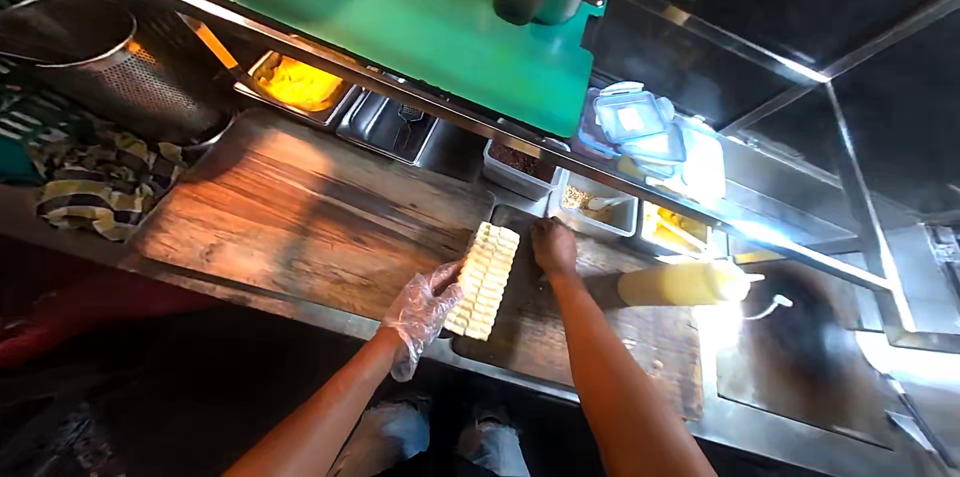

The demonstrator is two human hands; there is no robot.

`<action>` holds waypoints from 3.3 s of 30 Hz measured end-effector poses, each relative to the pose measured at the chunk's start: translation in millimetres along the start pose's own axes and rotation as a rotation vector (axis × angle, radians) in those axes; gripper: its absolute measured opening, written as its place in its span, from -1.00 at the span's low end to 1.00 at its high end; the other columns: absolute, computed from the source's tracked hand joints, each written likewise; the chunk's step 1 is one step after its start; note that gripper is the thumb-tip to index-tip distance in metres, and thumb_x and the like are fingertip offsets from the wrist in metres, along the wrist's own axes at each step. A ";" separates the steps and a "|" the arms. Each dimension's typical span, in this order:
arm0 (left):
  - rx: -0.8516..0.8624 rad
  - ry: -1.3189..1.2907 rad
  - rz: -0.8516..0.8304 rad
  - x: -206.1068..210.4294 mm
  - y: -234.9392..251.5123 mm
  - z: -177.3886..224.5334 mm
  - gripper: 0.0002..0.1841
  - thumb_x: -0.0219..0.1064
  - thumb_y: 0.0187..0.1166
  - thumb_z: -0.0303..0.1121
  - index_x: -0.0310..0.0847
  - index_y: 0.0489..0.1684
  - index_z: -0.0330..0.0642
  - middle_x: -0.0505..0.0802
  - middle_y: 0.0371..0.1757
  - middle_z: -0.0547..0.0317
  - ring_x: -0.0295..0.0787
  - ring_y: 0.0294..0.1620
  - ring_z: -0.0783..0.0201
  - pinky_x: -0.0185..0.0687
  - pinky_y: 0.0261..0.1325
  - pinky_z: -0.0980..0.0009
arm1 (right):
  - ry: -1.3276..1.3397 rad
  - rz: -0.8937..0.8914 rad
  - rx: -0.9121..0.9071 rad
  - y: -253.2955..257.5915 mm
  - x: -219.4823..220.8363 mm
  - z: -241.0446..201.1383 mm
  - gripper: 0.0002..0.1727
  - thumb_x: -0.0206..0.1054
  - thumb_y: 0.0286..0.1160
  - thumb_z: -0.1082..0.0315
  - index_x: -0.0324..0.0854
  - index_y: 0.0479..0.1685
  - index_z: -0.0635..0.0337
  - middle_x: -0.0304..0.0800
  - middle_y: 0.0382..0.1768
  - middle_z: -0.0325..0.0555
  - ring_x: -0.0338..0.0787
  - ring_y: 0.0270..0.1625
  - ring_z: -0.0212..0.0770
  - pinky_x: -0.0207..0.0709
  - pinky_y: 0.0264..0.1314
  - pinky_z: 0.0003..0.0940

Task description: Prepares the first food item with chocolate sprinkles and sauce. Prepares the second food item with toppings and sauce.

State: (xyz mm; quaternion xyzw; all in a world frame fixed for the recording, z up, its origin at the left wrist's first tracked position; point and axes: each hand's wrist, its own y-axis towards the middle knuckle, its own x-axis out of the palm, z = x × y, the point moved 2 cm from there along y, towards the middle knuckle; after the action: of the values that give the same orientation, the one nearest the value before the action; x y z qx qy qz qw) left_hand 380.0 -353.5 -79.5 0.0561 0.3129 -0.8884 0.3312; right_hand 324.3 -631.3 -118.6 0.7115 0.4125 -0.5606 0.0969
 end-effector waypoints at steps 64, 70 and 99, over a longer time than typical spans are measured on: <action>-0.022 0.178 0.093 75.0 14.8 57.3 0.01 0.57 0.45 -0.11 -0.08 0.92 0.36 0.66 0.57 -0.04 0.67 0.45 -0.14 0.54 0.45 -0.26 | -0.027 -0.187 -0.167 -122.4 8.6 50.4 -0.71 0.19 0.69 0.37 0.75 0.19 0.25 0.76 0.27 0.15 0.79 0.31 0.13 0.67 0.35 0.13; -0.078 -0.008 0.221 79.4 5.2 49.4 -0.45 0.30 0.73 -0.12 0.39 0.74 0.24 0.72 0.51 0.04 0.69 0.45 0.02 0.54 0.49 -0.13 | 0.232 -0.169 -0.153 -132.2 -0.6 91.6 -0.70 0.25 0.66 0.17 0.81 0.07 0.13 0.84 0.05 -0.05 0.84 0.10 -0.11 0.72 0.25 -0.06; -0.046 -0.332 -0.005 50.1 -16.0 -7.5 -0.66 0.36 0.64 -0.23 0.77 0.35 0.11 0.87 0.29 0.32 0.76 0.32 0.34 0.66 0.40 0.20 | 0.485 0.000 -0.230 -157.8 -11.1 -11.4 -0.76 0.26 0.69 0.21 0.85 0.06 -0.06 0.80 -0.12 -0.28 0.81 -0.10 -0.34 0.77 0.02 -0.20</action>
State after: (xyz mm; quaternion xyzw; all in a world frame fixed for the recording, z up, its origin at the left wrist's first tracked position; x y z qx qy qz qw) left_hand 330.4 -367.5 -92.5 -0.0999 0.2744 -0.8789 0.3771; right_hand 222.4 -528.7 -53.6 0.8093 0.4845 -0.3234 0.0756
